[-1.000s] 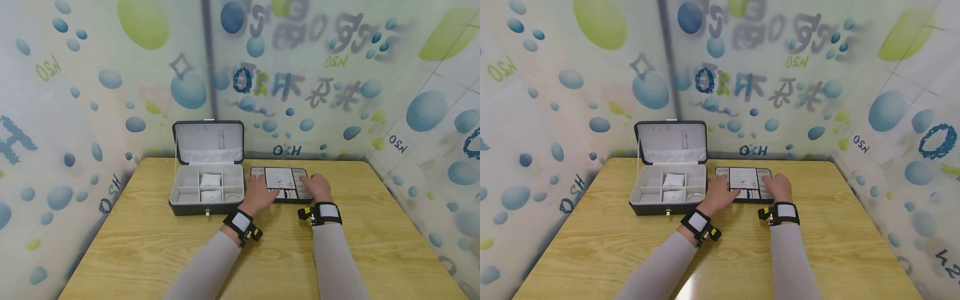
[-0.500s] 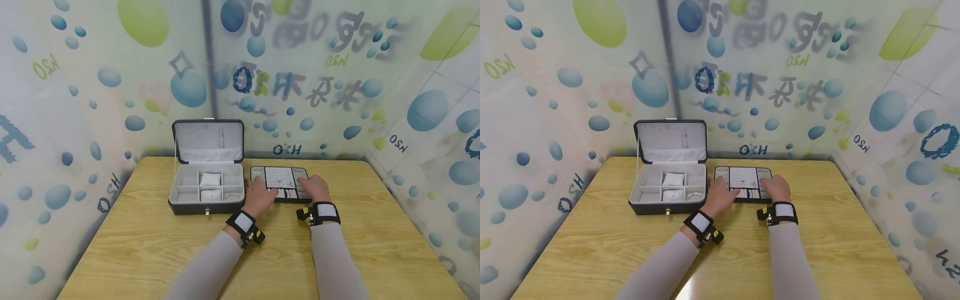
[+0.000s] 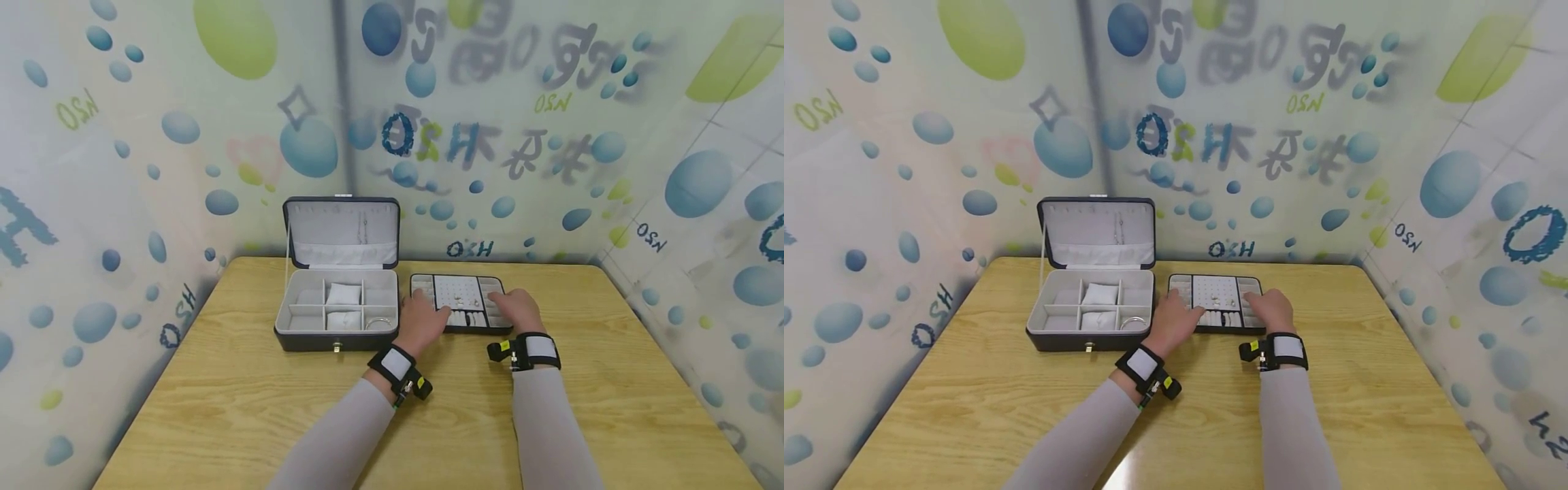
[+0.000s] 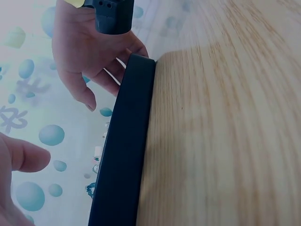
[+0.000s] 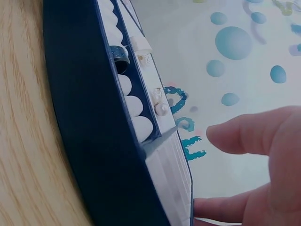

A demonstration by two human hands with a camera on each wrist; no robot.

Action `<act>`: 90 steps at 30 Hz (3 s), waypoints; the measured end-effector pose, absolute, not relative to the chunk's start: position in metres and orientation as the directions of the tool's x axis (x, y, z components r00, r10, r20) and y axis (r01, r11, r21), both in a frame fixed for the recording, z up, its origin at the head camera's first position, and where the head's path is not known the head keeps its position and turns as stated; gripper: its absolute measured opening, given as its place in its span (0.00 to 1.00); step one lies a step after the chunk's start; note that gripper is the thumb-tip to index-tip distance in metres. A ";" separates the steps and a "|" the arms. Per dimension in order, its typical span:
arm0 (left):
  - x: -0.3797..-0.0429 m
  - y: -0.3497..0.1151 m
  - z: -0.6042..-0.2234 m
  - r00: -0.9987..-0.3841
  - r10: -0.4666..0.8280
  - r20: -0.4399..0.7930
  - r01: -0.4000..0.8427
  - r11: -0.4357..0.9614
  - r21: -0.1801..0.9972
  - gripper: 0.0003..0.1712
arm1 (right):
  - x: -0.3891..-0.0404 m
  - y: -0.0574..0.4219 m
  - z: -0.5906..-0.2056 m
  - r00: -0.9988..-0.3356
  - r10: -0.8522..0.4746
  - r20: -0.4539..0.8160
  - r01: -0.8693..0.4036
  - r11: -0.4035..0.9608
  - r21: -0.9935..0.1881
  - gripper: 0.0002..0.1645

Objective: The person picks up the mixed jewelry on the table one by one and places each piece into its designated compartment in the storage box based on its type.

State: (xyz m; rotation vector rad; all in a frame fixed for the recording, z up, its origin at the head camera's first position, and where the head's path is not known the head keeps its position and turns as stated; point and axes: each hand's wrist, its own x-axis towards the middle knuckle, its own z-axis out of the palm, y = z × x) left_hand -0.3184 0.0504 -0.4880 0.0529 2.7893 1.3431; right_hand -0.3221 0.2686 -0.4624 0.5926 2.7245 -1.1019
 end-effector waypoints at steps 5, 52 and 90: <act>-0.317 0.049 -0.484 -0.998 0.056 -0.033 0.006 0.583 0.812 0.40 | -0.322 0.272 -0.461 -0.908 0.305 -0.287 0.418 0.647 -0.637 0.40; -0.316 0.032 -0.433 -0.957 -0.069 0.282 0.240 0.358 0.902 0.27 | -0.311 0.294 -0.420 -0.931 0.313 -0.189 0.300 0.362 -0.883 0.33; -0.300 -0.037 -0.441 -0.980 -0.100 0.174 0.136 0.311 0.941 0.28 | -0.311 0.242 -0.408 -0.955 0.263 -0.137 0.227 0.351 -0.909 0.30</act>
